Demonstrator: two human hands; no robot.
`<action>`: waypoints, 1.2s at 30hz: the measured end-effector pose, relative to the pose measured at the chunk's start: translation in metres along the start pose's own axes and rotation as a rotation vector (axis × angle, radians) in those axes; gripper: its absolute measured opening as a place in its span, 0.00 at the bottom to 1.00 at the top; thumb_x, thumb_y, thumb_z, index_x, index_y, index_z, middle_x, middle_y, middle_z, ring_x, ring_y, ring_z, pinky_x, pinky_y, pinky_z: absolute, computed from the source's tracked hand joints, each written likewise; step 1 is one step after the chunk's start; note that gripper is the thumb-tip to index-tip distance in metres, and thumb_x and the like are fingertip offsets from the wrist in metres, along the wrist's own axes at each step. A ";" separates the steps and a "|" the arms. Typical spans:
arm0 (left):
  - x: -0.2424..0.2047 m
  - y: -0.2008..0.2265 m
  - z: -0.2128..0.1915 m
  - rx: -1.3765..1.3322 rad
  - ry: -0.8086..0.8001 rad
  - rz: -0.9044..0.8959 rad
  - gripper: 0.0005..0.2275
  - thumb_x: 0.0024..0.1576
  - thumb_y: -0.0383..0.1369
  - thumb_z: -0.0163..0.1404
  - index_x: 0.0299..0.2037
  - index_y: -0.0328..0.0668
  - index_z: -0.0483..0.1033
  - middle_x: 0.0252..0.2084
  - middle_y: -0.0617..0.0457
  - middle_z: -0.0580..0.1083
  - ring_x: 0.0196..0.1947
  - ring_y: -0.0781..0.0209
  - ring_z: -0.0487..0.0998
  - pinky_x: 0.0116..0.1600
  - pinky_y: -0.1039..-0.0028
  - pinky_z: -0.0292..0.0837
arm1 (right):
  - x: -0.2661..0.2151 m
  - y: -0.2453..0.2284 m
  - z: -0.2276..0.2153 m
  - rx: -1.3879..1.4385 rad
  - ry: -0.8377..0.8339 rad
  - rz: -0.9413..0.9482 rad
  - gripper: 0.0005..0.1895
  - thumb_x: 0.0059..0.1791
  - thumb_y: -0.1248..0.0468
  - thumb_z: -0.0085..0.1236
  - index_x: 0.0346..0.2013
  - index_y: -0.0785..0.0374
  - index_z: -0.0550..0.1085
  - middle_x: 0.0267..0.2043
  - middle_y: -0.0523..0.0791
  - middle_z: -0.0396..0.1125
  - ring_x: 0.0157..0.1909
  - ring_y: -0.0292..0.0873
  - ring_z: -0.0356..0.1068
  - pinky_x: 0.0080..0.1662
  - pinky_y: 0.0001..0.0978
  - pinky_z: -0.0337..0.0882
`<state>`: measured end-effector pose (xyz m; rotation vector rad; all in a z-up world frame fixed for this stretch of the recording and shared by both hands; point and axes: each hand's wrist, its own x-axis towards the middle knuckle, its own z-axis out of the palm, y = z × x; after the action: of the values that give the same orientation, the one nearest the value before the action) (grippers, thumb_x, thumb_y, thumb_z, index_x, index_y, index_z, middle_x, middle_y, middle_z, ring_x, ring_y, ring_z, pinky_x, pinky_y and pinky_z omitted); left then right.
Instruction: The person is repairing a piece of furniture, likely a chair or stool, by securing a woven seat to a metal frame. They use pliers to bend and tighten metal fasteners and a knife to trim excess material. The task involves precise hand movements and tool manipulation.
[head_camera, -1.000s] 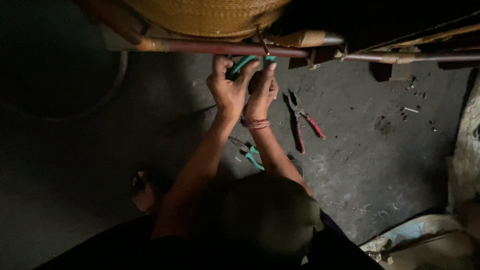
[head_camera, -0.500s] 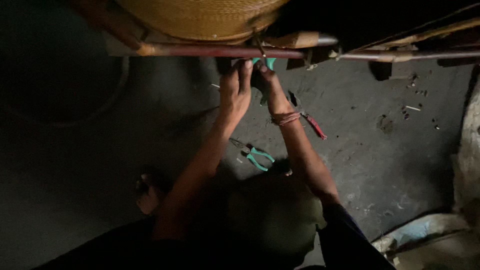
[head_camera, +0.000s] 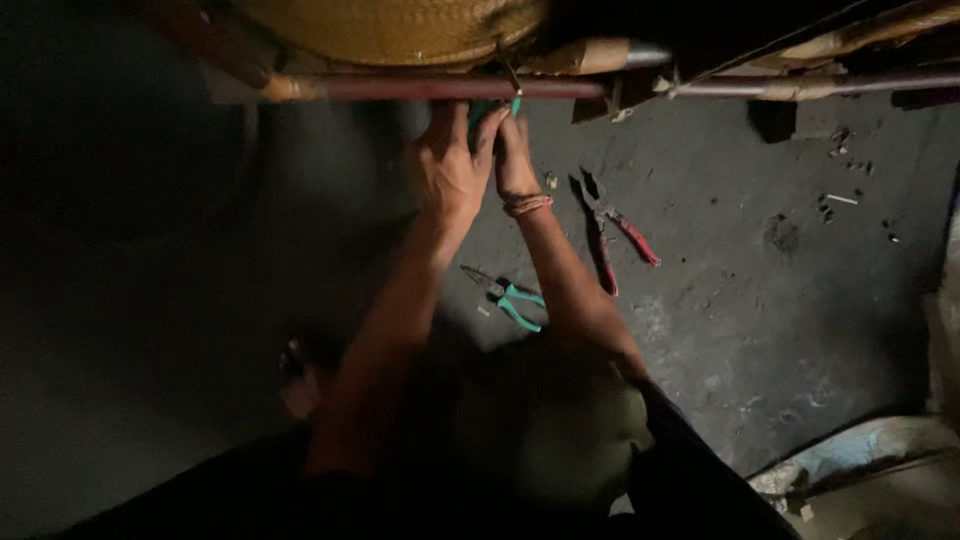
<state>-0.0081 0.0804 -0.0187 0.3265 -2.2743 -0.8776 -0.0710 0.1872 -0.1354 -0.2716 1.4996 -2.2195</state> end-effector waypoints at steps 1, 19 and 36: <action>0.000 -0.001 0.001 -0.023 0.022 -0.017 0.17 0.65 0.42 0.55 0.48 0.29 0.77 0.35 0.37 0.78 0.27 0.45 0.81 0.31 0.63 0.76 | 0.000 0.002 0.003 -0.073 0.050 -0.130 0.24 0.62 0.51 0.46 0.28 0.63 0.71 0.29 0.38 0.66 0.30 0.35 0.61 0.35 0.32 0.61; -0.043 0.019 0.040 -0.658 -0.183 -0.581 0.20 0.70 0.42 0.48 0.32 0.32 0.75 0.19 0.48 0.66 0.17 0.62 0.64 0.25 0.64 0.59 | -0.035 -0.124 -0.027 -0.226 0.036 0.200 0.13 0.53 0.57 0.53 0.46 0.63 0.74 0.41 0.41 0.69 0.43 0.36 0.68 0.48 0.33 0.70; -0.038 0.036 -0.004 -0.889 -0.196 -0.770 0.25 0.65 0.50 0.53 0.29 0.30 0.78 0.18 0.54 0.72 0.16 0.66 0.71 0.22 0.72 0.65 | -0.028 -0.138 -0.016 -0.092 -0.211 0.455 0.30 0.50 0.52 0.54 0.62 0.66 0.70 0.61 0.48 0.67 0.65 0.48 0.64 0.69 0.44 0.60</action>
<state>0.0233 0.1218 -0.0116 0.7229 -1.6471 -2.2589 -0.0872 0.2561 -0.0129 -0.1657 1.3883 -1.7135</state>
